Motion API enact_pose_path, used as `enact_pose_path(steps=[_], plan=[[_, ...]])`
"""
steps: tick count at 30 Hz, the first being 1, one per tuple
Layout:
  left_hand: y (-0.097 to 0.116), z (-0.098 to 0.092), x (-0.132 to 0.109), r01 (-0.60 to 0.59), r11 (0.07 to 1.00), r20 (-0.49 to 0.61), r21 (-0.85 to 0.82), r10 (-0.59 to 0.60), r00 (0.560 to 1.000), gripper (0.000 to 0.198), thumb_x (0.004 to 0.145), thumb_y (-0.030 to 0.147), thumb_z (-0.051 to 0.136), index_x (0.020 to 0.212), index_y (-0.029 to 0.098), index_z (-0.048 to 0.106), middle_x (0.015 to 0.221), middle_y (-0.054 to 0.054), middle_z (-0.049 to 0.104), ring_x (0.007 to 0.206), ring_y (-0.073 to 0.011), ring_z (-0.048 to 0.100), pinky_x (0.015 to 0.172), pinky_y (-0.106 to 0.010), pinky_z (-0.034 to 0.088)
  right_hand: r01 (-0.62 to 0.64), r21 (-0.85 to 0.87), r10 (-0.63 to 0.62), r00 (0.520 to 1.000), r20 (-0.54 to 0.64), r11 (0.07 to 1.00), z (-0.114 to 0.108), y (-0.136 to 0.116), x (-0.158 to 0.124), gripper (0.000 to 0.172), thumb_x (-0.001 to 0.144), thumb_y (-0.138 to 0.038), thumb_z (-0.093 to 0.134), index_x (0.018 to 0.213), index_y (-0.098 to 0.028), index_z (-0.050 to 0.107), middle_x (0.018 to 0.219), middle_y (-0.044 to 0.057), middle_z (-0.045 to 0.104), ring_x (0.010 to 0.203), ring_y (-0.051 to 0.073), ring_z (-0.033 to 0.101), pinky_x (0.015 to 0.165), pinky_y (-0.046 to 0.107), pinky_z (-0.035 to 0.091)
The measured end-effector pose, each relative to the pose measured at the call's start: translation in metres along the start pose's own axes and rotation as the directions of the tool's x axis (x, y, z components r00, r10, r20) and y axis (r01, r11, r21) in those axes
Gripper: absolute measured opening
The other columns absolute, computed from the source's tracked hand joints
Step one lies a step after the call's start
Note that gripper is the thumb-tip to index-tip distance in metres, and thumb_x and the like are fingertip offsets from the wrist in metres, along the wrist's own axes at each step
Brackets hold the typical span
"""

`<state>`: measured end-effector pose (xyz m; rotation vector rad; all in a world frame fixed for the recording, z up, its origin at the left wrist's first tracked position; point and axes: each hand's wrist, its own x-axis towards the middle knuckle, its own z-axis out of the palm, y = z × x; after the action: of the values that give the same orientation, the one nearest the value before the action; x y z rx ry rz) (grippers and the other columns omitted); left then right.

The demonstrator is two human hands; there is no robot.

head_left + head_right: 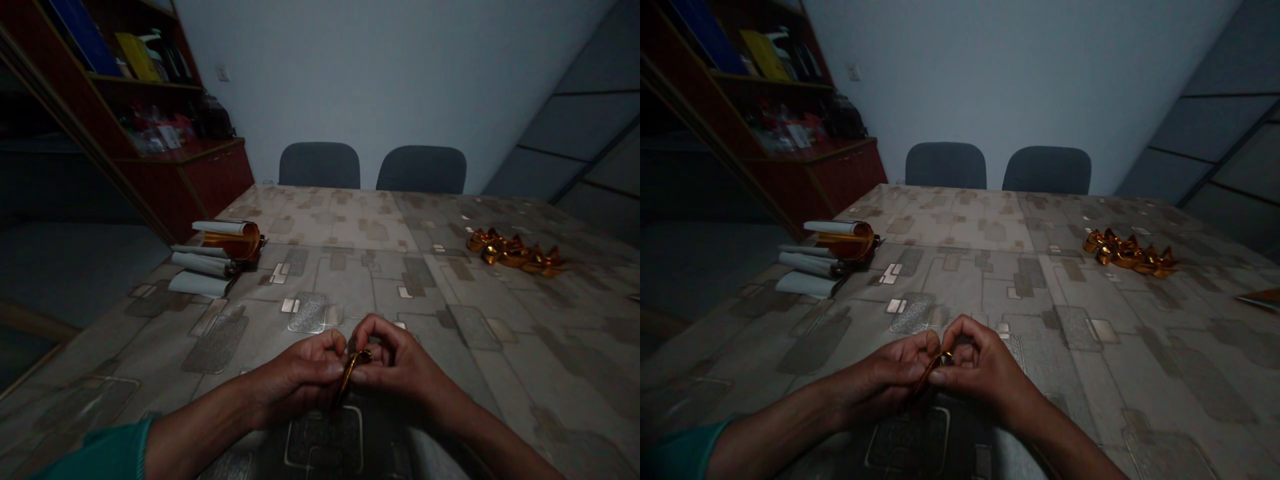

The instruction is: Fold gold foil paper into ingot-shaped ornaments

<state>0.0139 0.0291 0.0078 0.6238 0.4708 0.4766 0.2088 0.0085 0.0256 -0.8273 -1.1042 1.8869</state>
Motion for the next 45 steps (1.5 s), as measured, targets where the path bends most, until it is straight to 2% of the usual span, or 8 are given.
enact_pose_path(steps=[4,14,18,24,32,36,41,45], plan=[[0.000,0.002,0.000,-0.025,1.000,0.013,0.018,0.025,1.000,0.032,0.073,0.026,0.083,0.084,0.018,0.053,0.081,-0.001,0.056,0.065,-0.0104,0.053,0.059,-0.021,0.041,0.015,0.047,-0.016,1.000,0.010,0.999,0.001,0.000,0.002,0.044,0.065,-0.027,0.090,0.081,-0.021,0.049,0.066,-0.008,0.057,0.052,0.005,0.047,0.047,0.017,0.034],[0.002,-0.001,-0.002,0.036,0.998,0.008,0.055,-0.037,0.999,0.028,0.075,0.027,0.079,0.094,0.016,0.061,0.087,-0.002,0.057,0.074,-0.0136,0.057,0.076,-0.029,0.045,0.005,0.111,-0.010,0.999,0.051,0.994,0.001,0.000,0.002,0.042,0.064,-0.020,0.089,0.086,-0.021,0.053,0.070,-0.006,0.064,0.051,0.005,0.054,0.047,0.016,0.041],[0.004,0.001,-0.002,0.042,0.997,0.009,0.058,-0.042,0.999,0.031,0.073,0.030,0.081,0.093,0.018,0.061,0.086,-0.001,0.058,0.074,-0.0142,0.057,0.073,-0.028,0.045,0.024,-0.001,-0.024,1.000,0.001,1.000,0.001,-0.002,0.000,0.041,0.064,-0.021,0.088,0.089,-0.021,0.057,0.070,-0.006,0.062,0.052,0.006,0.052,0.047,0.016,0.040],[0.004,0.002,-0.002,0.066,0.997,0.011,0.049,-0.067,0.998,0.027,0.076,0.027,0.078,0.094,0.016,0.061,0.084,-0.002,0.056,0.070,-0.0115,0.054,0.066,-0.023,0.044,0.135,-0.234,-0.161,0.982,-0.097,0.963,0.001,-0.003,-0.001,0.028,0.073,-0.035,0.082,0.085,-0.021,0.061,0.061,-0.007,0.051,0.048,0.007,0.043,0.043,0.019,0.034],[0.008,0.006,-0.006,0.091,0.995,0.061,-0.027,-0.089,0.994,0.033,0.076,0.035,0.078,0.096,0.015,0.062,0.089,-0.003,0.057,0.074,-0.0131,0.055,0.064,-0.024,0.046,0.141,-0.499,-0.211,0.973,-0.088,0.855,-0.002,-0.001,-0.001,0.029,0.070,-0.029,0.081,0.081,-0.022,0.055,0.059,-0.007,0.052,0.051,0.010,0.043,0.047,0.023,0.031],[0.005,0.006,-0.003,0.033,0.999,0.082,0.017,-0.034,0.996,0.041,0.070,0.035,0.083,0.097,0.017,0.059,0.093,-0.004,0.059,0.074,-0.0129,0.055,0.065,-0.023,0.046,0.076,-0.409,-0.124,0.988,-0.092,0.910,0.001,0.001,0.000,0.033,0.066,-0.023,0.083,0.078,-0.022,0.052,0.059,-0.007,0.053,0.050,0.008,0.041,0.046,0.022,0.028],[0.000,0.008,0.003,-0.063,0.996,0.107,0.065,0.055,0.993,0.037,0.069,0.029,0.083,0.090,0.016,0.055,0.093,-0.007,0.063,0.074,-0.0142,0.058,0.061,-0.021,0.044,0.037,-0.244,-0.048,0.998,-0.040,0.969,0.005,-0.001,-0.002,0.034,0.064,-0.016,0.083,0.078,-0.021,0.052,0.070,-0.004,0.059,0.055,0.008,0.045,0.048,0.021,0.031],[-0.002,0.006,0.004,-0.094,0.991,0.120,0.093,0.082,0.989,0.040,0.069,0.030,0.083,0.092,0.016,0.054,0.091,-0.008,0.065,0.072,-0.0144,0.060,0.059,-0.021,0.043,0.022,-0.273,-0.035,0.998,-0.045,0.962,0.004,0.001,-0.003,0.033,0.064,-0.013,0.083,0.080,-0.022,0.055,0.067,-0.005,0.056,0.054,0.008,0.042,0.047,0.022,0.029]])
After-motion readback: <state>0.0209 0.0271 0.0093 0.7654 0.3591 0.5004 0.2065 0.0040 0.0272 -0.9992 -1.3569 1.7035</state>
